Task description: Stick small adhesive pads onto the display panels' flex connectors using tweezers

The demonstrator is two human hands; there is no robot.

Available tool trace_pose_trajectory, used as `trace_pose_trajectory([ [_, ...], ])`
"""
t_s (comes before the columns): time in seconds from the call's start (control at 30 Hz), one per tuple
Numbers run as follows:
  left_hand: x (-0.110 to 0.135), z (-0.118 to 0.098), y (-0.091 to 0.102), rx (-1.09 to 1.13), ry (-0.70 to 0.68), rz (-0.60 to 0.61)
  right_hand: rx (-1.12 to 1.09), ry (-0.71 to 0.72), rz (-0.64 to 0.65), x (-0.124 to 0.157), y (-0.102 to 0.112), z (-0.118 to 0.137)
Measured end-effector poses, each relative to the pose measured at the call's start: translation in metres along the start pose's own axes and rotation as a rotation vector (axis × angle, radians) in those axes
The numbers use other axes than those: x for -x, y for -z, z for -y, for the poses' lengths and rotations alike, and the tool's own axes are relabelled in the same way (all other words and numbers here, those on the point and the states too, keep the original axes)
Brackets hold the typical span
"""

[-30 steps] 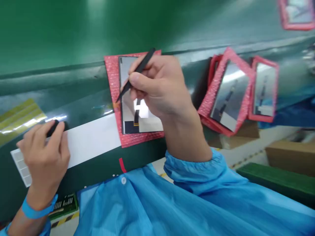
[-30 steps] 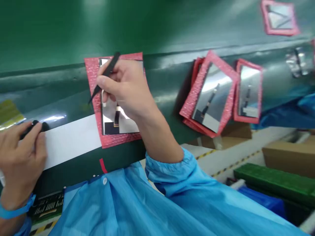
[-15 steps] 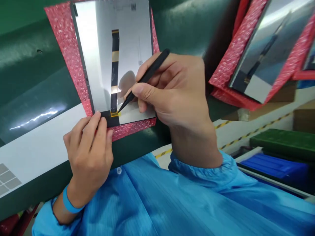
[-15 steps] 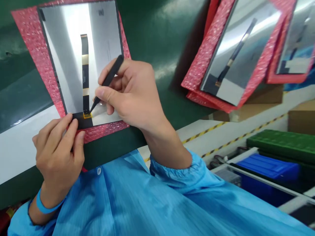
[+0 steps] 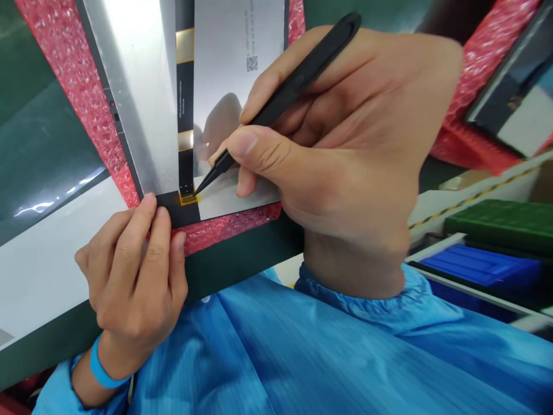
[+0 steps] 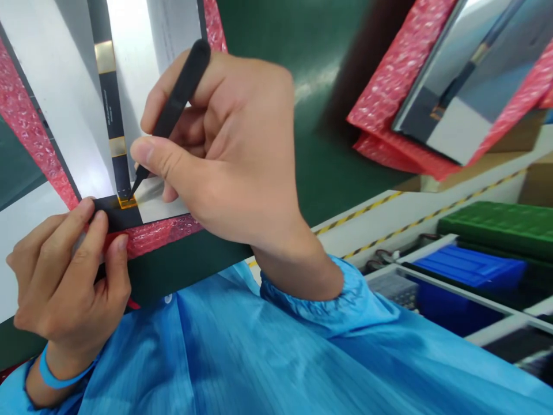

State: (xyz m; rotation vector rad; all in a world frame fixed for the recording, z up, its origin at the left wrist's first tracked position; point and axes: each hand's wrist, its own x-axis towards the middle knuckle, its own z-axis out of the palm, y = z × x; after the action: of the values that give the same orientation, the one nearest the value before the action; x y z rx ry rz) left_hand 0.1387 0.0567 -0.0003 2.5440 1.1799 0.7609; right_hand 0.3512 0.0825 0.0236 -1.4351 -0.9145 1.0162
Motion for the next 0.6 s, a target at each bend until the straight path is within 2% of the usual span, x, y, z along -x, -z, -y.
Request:
trace_pose_trajectory([
  [0.13,0.0019,-0.0003,0.0011,-0.014,0.010,0.022,0.097,-0.022,0.009,0.0025,0.0021,0.0009],
  [0.6,0.0016,-0.0022,0.0012,-0.022,0.016,0.032,0.172,-0.008,-0.005,0.0035,0.0025,0.0003],
])
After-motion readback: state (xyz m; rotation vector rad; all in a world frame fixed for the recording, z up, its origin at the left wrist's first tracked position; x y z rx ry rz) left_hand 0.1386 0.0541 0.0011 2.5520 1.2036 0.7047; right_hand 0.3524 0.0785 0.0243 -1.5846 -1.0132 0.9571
